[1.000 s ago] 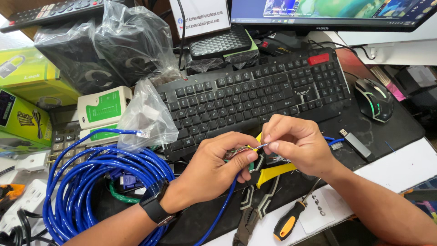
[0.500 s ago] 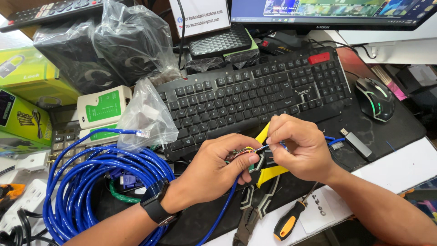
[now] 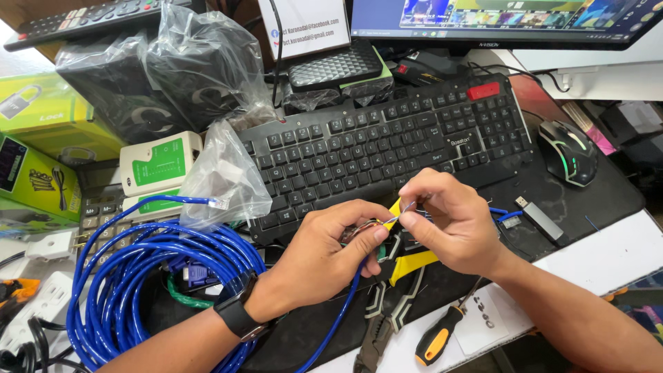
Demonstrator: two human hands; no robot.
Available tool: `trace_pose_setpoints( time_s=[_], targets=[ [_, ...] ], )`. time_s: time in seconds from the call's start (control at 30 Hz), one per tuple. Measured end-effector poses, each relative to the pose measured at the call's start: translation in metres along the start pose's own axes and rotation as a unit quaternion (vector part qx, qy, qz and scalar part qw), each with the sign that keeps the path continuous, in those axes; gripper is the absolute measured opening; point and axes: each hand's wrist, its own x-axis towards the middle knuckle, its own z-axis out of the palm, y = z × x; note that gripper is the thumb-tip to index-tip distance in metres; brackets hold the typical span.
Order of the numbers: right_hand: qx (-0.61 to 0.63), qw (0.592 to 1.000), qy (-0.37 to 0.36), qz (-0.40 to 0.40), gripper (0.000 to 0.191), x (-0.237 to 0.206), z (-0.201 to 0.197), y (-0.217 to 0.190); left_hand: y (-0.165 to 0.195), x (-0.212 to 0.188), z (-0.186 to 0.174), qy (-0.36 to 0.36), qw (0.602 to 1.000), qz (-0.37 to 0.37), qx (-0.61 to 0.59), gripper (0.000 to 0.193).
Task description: The person works at a desk with a coiled blue Ethernet cable. They fit an RJ45 connector on the cable end, strip the outer jacket with a stripping tool, then untwist and separate the colored inner wires and arrange them in order by hand.
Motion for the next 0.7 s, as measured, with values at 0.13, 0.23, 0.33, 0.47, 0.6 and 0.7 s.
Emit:
trace_pose_setpoints(
  time_s=[0.13, 0.23, 0.33, 0.47, 0.6, 0.7],
  targets=[
    [0.026, 0.993, 0.02, 0.115, 0.011, -0.003, -0.003, 0.001, -0.001, 0.0, 0.0, 0.008, 1.0, 0.008, -0.014, 0.019],
    [0.09, 0.989, 0.001, 0.119, 0.013, -0.005, -0.008, 0.001, -0.001, 0.0, 0.0, 0.01, 0.999, 0.015, -0.026, 0.019],
    [0.161, 0.98, -0.015, 0.118, 0.015, -0.005, -0.011, 0.003, -0.002, 0.0, 0.0, 0.013, 0.999, 0.017, -0.024, 0.018],
    [0.16, 0.98, -0.031, 0.113, 0.016, -0.007, -0.013, 0.005, -0.001, -0.001, -0.001, 0.016, 1.0, 0.019, -0.018, 0.017],
    [0.169, 0.979, -0.041, 0.108, 0.018, -0.008, -0.014, 0.006, -0.001, -0.001, 0.0, 0.018, 1.0, 0.014, -0.019, 0.017],
    [0.187, 0.976, -0.047, 0.105, 0.018, -0.007, -0.014, 0.007, -0.002, 0.0, -0.001, 0.017, 1.0, 0.011, -0.02, 0.017]
  ],
)
